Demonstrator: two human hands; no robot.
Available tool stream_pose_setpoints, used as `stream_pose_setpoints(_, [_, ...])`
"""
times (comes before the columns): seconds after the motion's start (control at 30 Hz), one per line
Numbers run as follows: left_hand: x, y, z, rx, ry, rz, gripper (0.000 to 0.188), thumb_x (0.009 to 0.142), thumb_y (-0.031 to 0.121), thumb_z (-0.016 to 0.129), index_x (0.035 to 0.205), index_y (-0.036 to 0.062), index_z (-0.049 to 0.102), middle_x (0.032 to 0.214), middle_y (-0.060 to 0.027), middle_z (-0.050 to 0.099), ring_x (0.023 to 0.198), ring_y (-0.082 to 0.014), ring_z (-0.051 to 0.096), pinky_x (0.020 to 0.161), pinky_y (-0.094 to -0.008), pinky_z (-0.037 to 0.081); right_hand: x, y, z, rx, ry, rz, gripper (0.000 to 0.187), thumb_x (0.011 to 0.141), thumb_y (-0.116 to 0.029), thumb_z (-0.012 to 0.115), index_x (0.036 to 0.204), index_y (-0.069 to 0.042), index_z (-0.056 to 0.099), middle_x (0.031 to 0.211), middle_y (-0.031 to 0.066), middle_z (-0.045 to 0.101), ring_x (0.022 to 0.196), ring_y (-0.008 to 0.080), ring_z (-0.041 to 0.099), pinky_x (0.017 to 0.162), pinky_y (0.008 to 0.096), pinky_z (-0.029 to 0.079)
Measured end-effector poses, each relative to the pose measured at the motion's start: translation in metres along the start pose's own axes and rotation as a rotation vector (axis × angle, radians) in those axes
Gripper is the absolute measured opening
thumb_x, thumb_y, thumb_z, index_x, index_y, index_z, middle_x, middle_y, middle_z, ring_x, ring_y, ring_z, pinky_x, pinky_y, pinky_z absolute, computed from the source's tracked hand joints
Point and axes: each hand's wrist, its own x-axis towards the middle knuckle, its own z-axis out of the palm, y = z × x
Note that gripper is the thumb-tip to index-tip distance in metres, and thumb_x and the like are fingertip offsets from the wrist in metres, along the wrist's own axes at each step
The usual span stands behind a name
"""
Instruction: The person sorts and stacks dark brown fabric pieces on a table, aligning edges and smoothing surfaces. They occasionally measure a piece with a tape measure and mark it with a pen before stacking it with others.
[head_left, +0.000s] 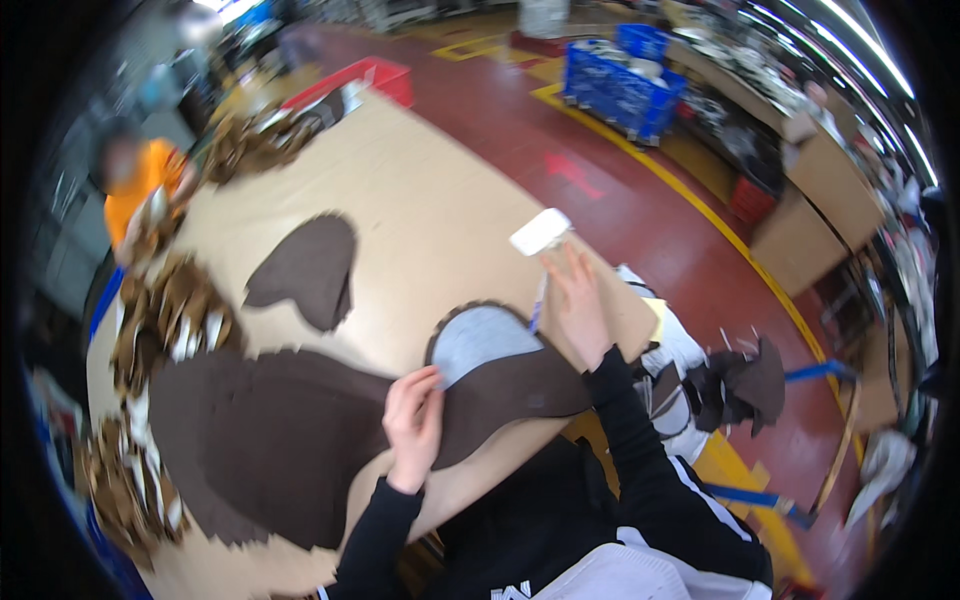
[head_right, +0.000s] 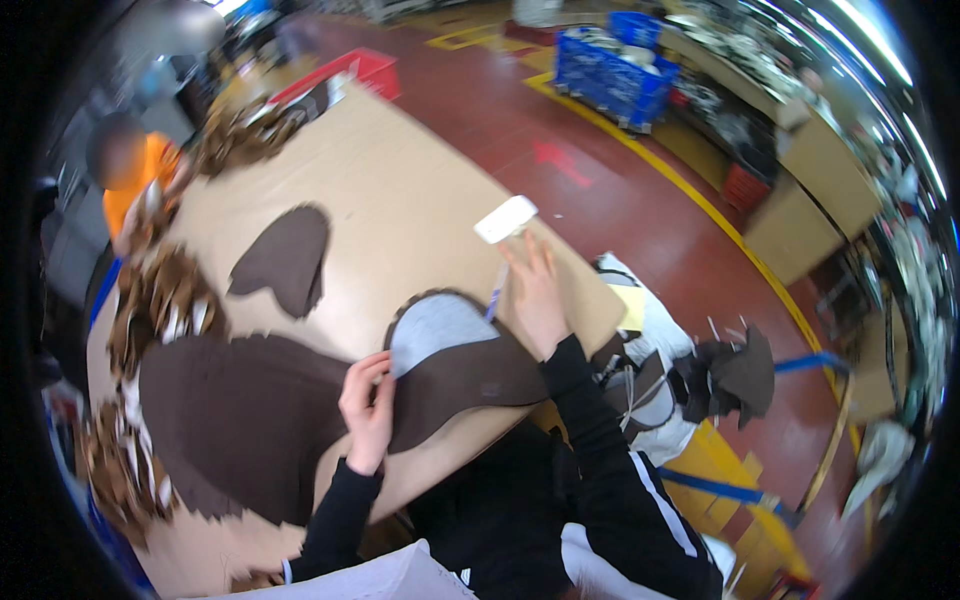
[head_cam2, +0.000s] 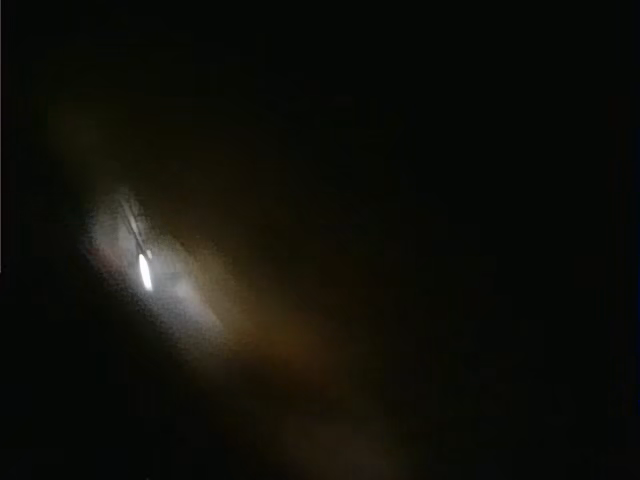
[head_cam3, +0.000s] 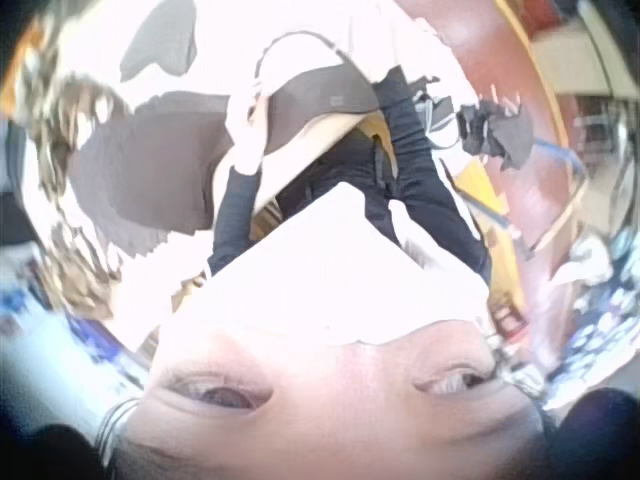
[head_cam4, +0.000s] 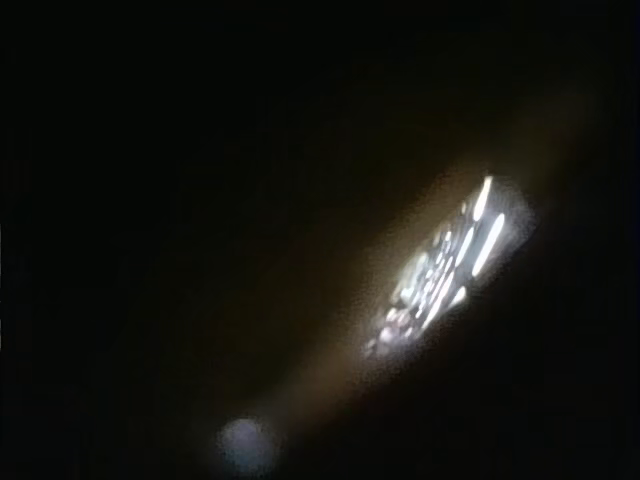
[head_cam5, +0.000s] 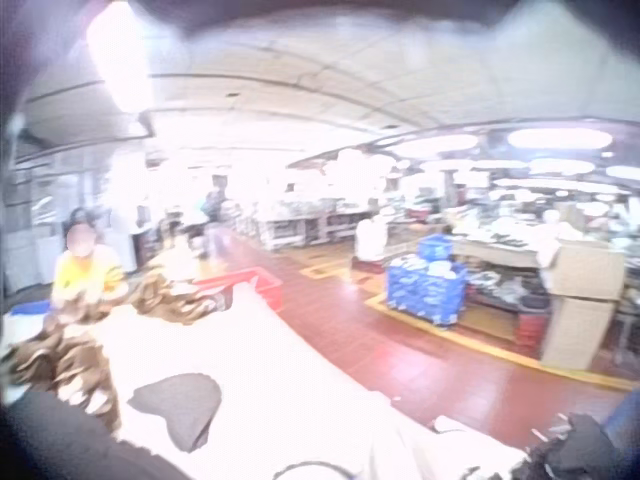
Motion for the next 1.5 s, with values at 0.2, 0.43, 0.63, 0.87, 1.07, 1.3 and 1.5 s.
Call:
stream_pose_setpoints(0.2, [0.0,-0.005,0.005,-0.304,-0.005,-0.325,0.034,0.099,0.001,0.052,0.133,-0.0038,0.054,0.132,-0.0147,0.06,0.12,-0.0227,0.058,0.105,-0.0351,0.043,-0.102,0.076,-0.092,0.01,0.135,0.325,0.047,0.087,0.001,0.059,0.132,-0.01,0.06,0.153,0.0179,0.04,0.14,0.0393,0.039,0.116,0.0449,0.034])
stream_pose_setpoints(0.43, [-0.013,-0.023,-0.01,-0.318,0.125,-0.337,0.033,0.105,0.019,0.051,0.132,0.0003,0.056,0.126,-0.0136,0.061,0.115,-0.0228,0.057,0.101,-0.0326,0.045,-0.306,0.141,-0.314,-0.49,-0.73,1.035,0.052,0.09,-0.033,0.062,0.135,-0.008,0.058,0.124,0.0192,0.066,0.116,0.0364,0.063,0.1,0.0467,0.048])
stream_pose_setpoints(0.63, [-0.001,-0.075,-0.026,-0.359,0.11,-0.28,0.029,0.106,0.017,0.05,0.127,-0.0016,0.06,0.119,-0.0132,0.064,0.102,-0.0204,0.056,0.095,-0.0296,0.047,-0.565,0.088,-0.452,-0.592,-0.628,1.543,0.06,0.087,-0.045,0.063,0.126,0.001,0.062,0.116,0.026,0.068,0.108,0.0409,0.065,0.094,0.0452,0.052])
stream_pose_setpoints(0.87, [0.005,-0.056,-0.027,-0.303,0.14,-0.241,0.027,0.105,0.014,0.051,0.123,-0.0025,0.063,0.116,-0.012,0.065,0.097,-0.0186,0.056,0.091,-0.0286,0.047,-0.66,0.081,-0.39,-0.646,-0.201,2.06,0.039,0.084,-0.034,0.07,0.11,-0.005,0.073,0.116,0.0215,0.069,0.112,0.038,0.066,0.095,0.048,0.052])
stream_pose_setpoints(1.07, [0.0,-0.063,-0.019,-0.281,0.101,-0.297,0.026,0.103,0.012,0.051,0.121,-0.0029,0.063,0.114,-0.0105,0.066,0.094,-0.0178,0.055,0.09,-0.0287,0.046,-0.64,0.073,-0.401,-0.786,0.146,2.139,0.026,0.092,-0.016,0.061,0.112,-0.003,0.071,0.117,0.0256,0.068,0.112,0.0393,0.066,0.093,0.0469,0.053])
stream_pose_setpoints(1.3, [-0.006,-0.061,-0.018,-0.286,0.049,-0.322,0.025,0.103,0.012,0.051,0.119,-0.0042,0.063,0.115,-0.0105,0.066,0.095,-0.0177,0.055,0.093,-0.0297,0.045,-0.64,0.079,-0.405,-0.848,0.017,2.126,0.027,0.093,-0.02,0.059,0.111,0.0,0.068,0.111,0.0269,0.069,0.11,0.04,0.066,0.093,0.048,0.053])
stream_pose_setpoints(1.5, [-0.006,-0.081,-0.035,-0.245,0.023,-0.248,0.025,0.104,0.013,0.051,0.117,-0.0044,0.063,0.115,-0.0105,0.065,0.096,-0.0162,0.054,0.092,-0.0284,0.045,-0.48,0.075,-0.368,-0.983,0.268,1.528,0.013,0.097,-0.019,0.053,0.107,-0.011,0.054,0.099,0.0171,0.071,0.09,0.0402,0.069,0.076,0.0519,0.053])
